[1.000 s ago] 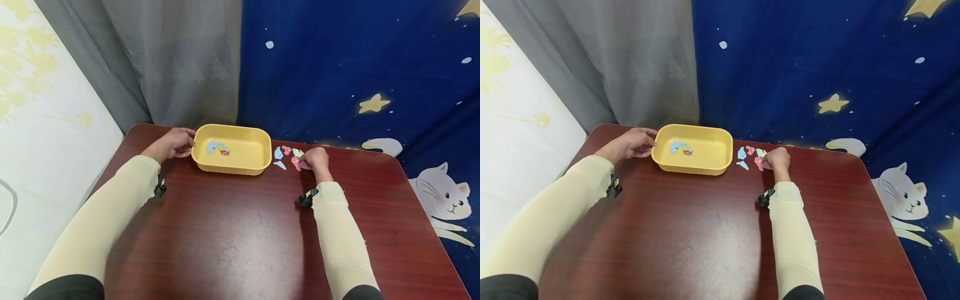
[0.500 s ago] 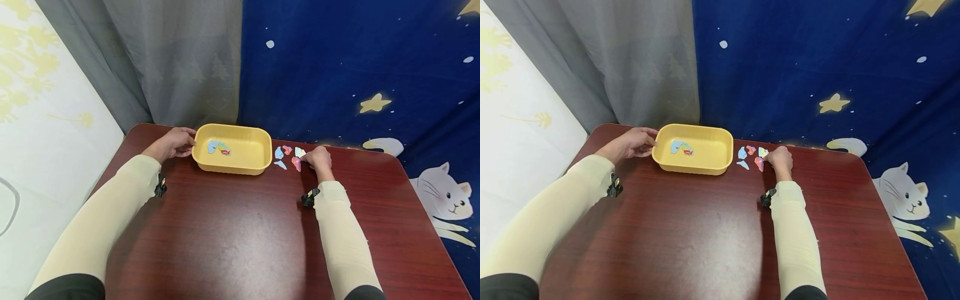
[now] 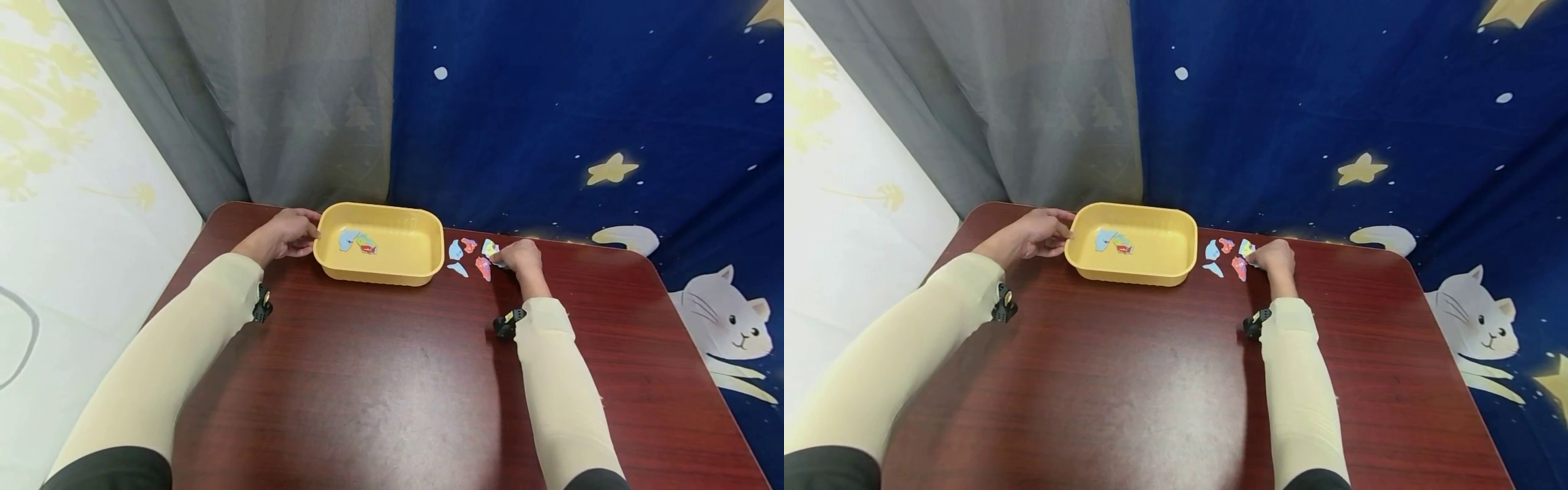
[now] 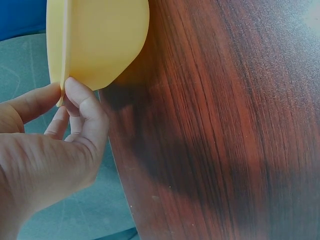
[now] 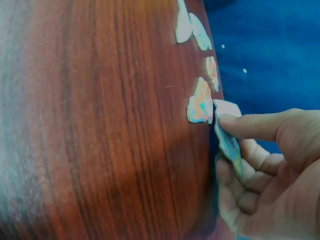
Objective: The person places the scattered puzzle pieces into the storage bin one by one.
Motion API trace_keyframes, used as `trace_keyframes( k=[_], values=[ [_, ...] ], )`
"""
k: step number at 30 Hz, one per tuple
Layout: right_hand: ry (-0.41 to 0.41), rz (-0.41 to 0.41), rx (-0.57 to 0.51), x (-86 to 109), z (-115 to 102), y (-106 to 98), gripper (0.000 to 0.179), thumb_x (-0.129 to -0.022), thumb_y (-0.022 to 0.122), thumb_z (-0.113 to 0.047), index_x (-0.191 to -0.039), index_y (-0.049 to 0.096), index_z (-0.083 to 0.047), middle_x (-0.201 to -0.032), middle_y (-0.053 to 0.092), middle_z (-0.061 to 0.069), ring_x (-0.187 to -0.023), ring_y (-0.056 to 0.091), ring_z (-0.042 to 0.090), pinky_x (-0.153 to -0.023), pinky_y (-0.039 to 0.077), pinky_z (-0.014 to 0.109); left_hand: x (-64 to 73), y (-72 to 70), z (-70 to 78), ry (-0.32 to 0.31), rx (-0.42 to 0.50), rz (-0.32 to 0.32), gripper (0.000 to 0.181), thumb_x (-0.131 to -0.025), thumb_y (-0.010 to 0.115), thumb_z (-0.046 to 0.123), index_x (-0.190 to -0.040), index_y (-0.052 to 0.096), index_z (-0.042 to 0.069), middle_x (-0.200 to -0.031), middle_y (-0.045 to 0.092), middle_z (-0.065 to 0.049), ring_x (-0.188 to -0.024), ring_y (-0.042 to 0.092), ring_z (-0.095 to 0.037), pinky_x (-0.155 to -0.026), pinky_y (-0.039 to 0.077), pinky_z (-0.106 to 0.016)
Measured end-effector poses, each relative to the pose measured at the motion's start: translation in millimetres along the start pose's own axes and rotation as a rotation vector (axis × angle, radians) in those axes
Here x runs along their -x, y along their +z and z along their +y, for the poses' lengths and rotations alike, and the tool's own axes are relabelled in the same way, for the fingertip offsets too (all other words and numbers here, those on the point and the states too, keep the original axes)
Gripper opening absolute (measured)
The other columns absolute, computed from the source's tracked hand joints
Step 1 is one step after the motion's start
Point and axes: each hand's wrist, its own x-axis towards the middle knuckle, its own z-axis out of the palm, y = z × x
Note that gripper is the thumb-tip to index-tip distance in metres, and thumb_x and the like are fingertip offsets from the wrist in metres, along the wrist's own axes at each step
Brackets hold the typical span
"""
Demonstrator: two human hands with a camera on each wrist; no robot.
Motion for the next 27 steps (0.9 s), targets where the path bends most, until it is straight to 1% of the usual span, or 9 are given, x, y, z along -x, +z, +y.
trace_keyframes(
  k=[2, 4, 9, 14, 15, 19, 21, 24, 27],
  values=[
    [0.004, -0.042, -0.119, -2.7, 0.8, 0.2, 0.03, -0.079, 0.077, -0.016, -0.1, 0.069, 0.003, -0.079, 0.064, 0.009, -0.069, 0.055, 0.016, -0.065, 0.052, 0.027, 0.2, 0.1, -0.3, -0.001, 0.002, 0.001, 0.048, -0.095, 0.053, 0.007, -0.142, 0.044, 0.015, -0.095, 0.055, -0.006, -0.065, 0.058, -0.014, -0.065, 0.055, -0.026],
    [0.016, -0.097, -0.256, -5.2, 1.5, 0.2, 0.027, -0.081, 0.073, -0.006, -0.105, 0.066, 0.004, -0.074, 0.062, 0.004, -0.061, 0.057, 0.008, -0.06, 0.053, 0.022, 0.1, 0.0, -0.8, -0.001, 0.001, 0.001, 0.048, -0.096, 0.053, 0.007, -0.142, 0.044, 0.015, -0.095, 0.055, -0.006, -0.066, 0.057, -0.014, -0.065, 0.056, -0.026],
    [0.014, -0.202, -0.526, -4.4, 3.0, -4.1, 0.043, -0.08, 0.063, 0.013, -0.122, 0.057, 0.005, -0.087, 0.06, 0.011, -0.061, 0.062, 0.009, -0.062, 0.057, 0.022, -0.3, -0.4, -1.7, -0.001, 0.0, 0.006, 0.048, -0.096, 0.053, 0.007, -0.142, 0.044, 0.015, -0.097, 0.055, -0.006, -0.067, 0.058, -0.014, -0.066, 0.056, -0.027],
    [0.021, -0.284, -0.608, 0.1, 1.4, -10.6, 0.068, -0.08, 0.055, 0.018, -0.144, 0.045, -0.005, -0.116, 0.05, 0.019, -0.069, 0.064, 0.012, -0.069, 0.058, 0.025, -0.7, -0.7, -1.5, 0.002, 0.003, 0.003, 0.048, -0.095, 0.053, 0.006, -0.142, 0.044, 0.015, -0.093, 0.056, -0.005, -0.065, 0.058, -0.014, -0.065, 0.056, -0.027],
    [0.027, -0.3, -0.597, 0.6, 0.4, -11.3, 0.072, -0.083, 0.052, 0.018, -0.149, 0.037, -0.007, -0.126, 0.045, 0.02, -0.071, 0.064, 0.011, -0.072, 0.058, 0.024, -0.7, -0.7, -1.4, 0.003, 0.003, 0.003, 0.048, -0.095, 0.053, 0.007, -0.142, 0.044, 0.015, -0.093, 0.056, -0.005, -0.065, 0.058, -0.014, -0.065, 0.056, -0.026],
    [0.024, -0.355, -0.61, 0.7, -1.2, -14.2, 0.076, -0.084, 0.047, 0.018, -0.153, 0.031, -0.012, -0.15, 0.028, 0.02, -0.073, 0.064, 0.011, -0.076, 0.057, 0.025, -0.8, -0.9, -1.5, 0.004, 0.004, 0.004, 0.048, -0.095, 0.054, 0.006, -0.142, 0.045, 0.015, -0.092, 0.056, -0.005, -0.065, 0.058, -0.014, -0.065, 0.056, -0.027],
    [0.018, -0.354, -0.607, 1.0, -1.8, -15.0, 0.075, -0.084, 0.047, 0.017, -0.152, 0.033, -0.011, -0.154, 0.024, 0.018, -0.075, 0.064, 0.013, -0.076, 0.058, 0.026, -1.1, -1.0, -1.8, 0.003, 0.005, 0.005, 0.048, -0.095, 0.054, 0.006, -0.142, 0.045, 0.015, -0.092, 0.056, -0.005, -0.065, 0.058, -0.014, -0.065, 0.056, -0.027],
    [0.004, -0.321, -0.582, 2.2, -3.3, -16.4, 0.07, -0.085, 0.05, 0.013, -0.149, 0.039, -0.012, -0.142, 0.039, 0.014, -0.075, 0.062, 0.012, -0.073, 0.058, 0.025, -1.7, -1.0, -1.9, -0.002, 0.006, 0.005, 0.048, -0.095, 0.054, 0.006, -0.141, 0.045, 0.016, -0.092, 0.057, -0.005, -0.065, 0.058, -0.014, -0.065, 0.056, -0.027],
    [-0.009, -0.263, -0.546, 2.9, -5.2, -18.4, 0.061, -0.087, 0.054, 0.007, -0.144, 0.047, -0.013, -0.102, 0.056, 0.005, -0.062, 0.054, 0.008, -0.057, 0.052, 0.02, -1.5, -0.6, -1.0, -0.001, 0.002, 0.003, 0.048, -0.095, 0.054, 0.007, -0.142, 0.044, 0.015, -0.096, 0.056, -0.006, -0.066, 0.058, -0.014, -0.067, 0.056, -0.027]
  ],
)
